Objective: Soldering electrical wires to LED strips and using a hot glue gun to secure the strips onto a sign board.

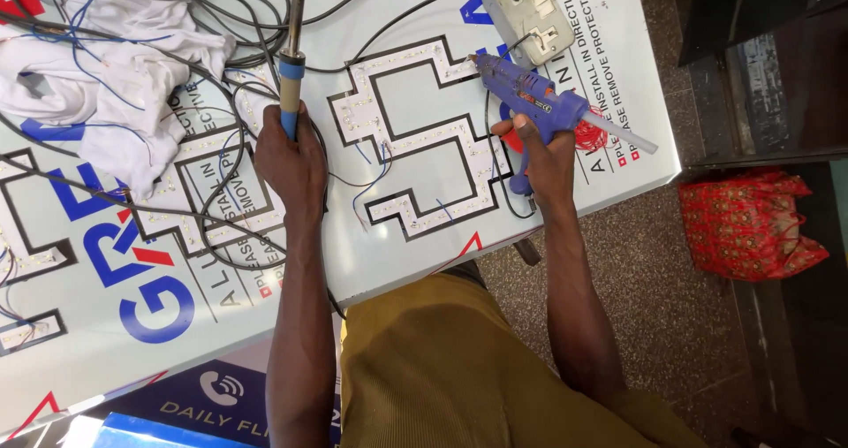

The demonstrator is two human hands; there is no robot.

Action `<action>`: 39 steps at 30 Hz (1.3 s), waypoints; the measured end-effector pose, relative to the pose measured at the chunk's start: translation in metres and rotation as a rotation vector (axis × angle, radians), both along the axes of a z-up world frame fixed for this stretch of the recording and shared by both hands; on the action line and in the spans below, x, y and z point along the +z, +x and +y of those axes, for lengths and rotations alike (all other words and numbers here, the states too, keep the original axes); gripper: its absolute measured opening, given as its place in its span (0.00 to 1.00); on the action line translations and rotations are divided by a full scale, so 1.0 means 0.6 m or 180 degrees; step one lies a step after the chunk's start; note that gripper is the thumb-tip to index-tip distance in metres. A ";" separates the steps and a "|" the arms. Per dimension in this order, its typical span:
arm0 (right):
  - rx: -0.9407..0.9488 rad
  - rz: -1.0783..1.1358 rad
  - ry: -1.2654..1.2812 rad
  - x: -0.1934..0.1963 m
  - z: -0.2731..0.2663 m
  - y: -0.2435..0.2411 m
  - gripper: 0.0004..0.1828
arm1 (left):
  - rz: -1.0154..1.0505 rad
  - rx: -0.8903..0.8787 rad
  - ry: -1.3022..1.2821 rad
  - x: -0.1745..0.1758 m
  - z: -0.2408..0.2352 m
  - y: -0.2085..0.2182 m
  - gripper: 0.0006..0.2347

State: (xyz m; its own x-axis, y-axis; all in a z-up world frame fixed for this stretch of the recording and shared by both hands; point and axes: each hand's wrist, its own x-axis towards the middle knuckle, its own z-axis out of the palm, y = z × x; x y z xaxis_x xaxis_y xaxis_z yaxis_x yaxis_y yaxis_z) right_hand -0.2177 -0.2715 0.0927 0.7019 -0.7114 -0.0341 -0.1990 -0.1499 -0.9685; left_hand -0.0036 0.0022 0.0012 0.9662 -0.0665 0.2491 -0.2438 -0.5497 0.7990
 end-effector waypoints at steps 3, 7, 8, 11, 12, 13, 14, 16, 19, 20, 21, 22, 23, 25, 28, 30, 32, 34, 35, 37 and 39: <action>-0.0020 -0.0092 0.0133 -0.022 -0.015 -0.013 0.22 | 0.0029 -0.0011 0.0006 0.005 0.002 -0.003 0.13; -0.0119 -0.0191 0.0200 -0.050 -0.018 -0.020 0.27 | 0.0031 -0.0007 0.0006 0.001 0.001 -0.002 0.12; -0.0088 -0.0139 0.0143 -0.050 -0.018 -0.023 0.27 | 0.0018 -0.0011 0.0005 0.001 0.001 -0.002 0.12; -0.0105 -0.0042 0.0046 -0.038 -0.006 -0.017 0.27 | -0.0006 -0.0029 -0.0009 -0.003 0.001 0.000 0.12; -0.0135 0.0010 0.0011 -0.032 0.000 -0.013 0.27 | -0.0010 -0.0025 -0.0017 -0.004 0.001 0.001 0.11; -0.0140 0.0011 0.0008 -0.028 0.001 -0.012 0.27 | -0.0009 -0.0030 -0.0020 -0.005 0.001 0.002 0.11; -0.0165 0.0042 -0.0020 -0.024 0.003 -0.012 0.26 | -0.0012 -0.0042 -0.0024 -0.005 0.001 0.003 0.12; -0.0174 0.0090 -0.0038 -0.020 0.005 -0.015 0.25 | 0.0004 -0.0038 -0.0016 -0.006 0.003 -0.003 0.12; -0.0136 0.0152 -0.0069 -0.028 0.001 -0.012 0.23 | -0.0022 -0.0033 -0.0098 -0.004 0.001 0.002 0.12; -0.0192 0.0153 -0.0067 -0.033 -0.001 -0.012 0.23 | -0.0031 -0.0031 -0.0071 -0.004 0.000 0.003 0.12; -0.0236 0.0164 -0.0063 -0.039 -0.002 -0.013 0.22 | -0.0032 -0.0017 -0.0039 -0.006 0.002 0.001 0.13; -0.0214 0.0165 -0.0057 -0.038 0.000 -0.011 0.22 | -0.0031 0.0004 -0.0033 -0.005 0.004 -0.001 0.13; -0.0202 0.0141 -0.0112 -0.036 0.002 -0.008 0.23 | 0.0012 0.0004 -0.0027 -0.004 0.004 0.000 0.13; -0.0210 0.0119 -0.0165 -0.030 0.006 -0.008 0.24 | 0.0056 -0.0016 -0.0019 -0.003 0.001 0.001 0.13; -0.0216 0.0113 -0.0130 -0.021 0.012 -0.007 0.23 | 0.0067 0.0001 -0.0043 -0.002 0.000 0.001 0.12; -0.0224 0.0093 -0.0182 -0.022 0.012 -0.002 0.23 | 0.0061 -0.0012 -0.0079 0.000 0.001 -0.001 0.13; -0.0201 0.0067 -0.0184 -0.017 0.016 0.004 0.23 | 0.0053 -0.0010 -0.0066 0.000 0.001 0.000 0.12; -0.0188 0.0029 -0.0182 -0.019 0.016 0.000 0.22 | 0.0033 -0.0016 -0.0050 0.001 0.003 -0.002 0.12; -0.0103 -0.0023 -0.0161 -0.023 0.010 -0.002 0.23 | 0.0034 -0.0012 -0.0050 0.002 0.001 -0.001 0.12; -0.0016 -0.0089 -0.0152 -0.044 -0.009 -0.011 0.24 | 0.0021 -0.0005 -0.0062 0.004 -0.001 0.001 0.12; 0.0078 -0.0698 0.0832 -0.083 -0.031 -0.027 0.28 | 0.0065 -0.0025 -0.0104 0.003 0.003 -0.001 0.12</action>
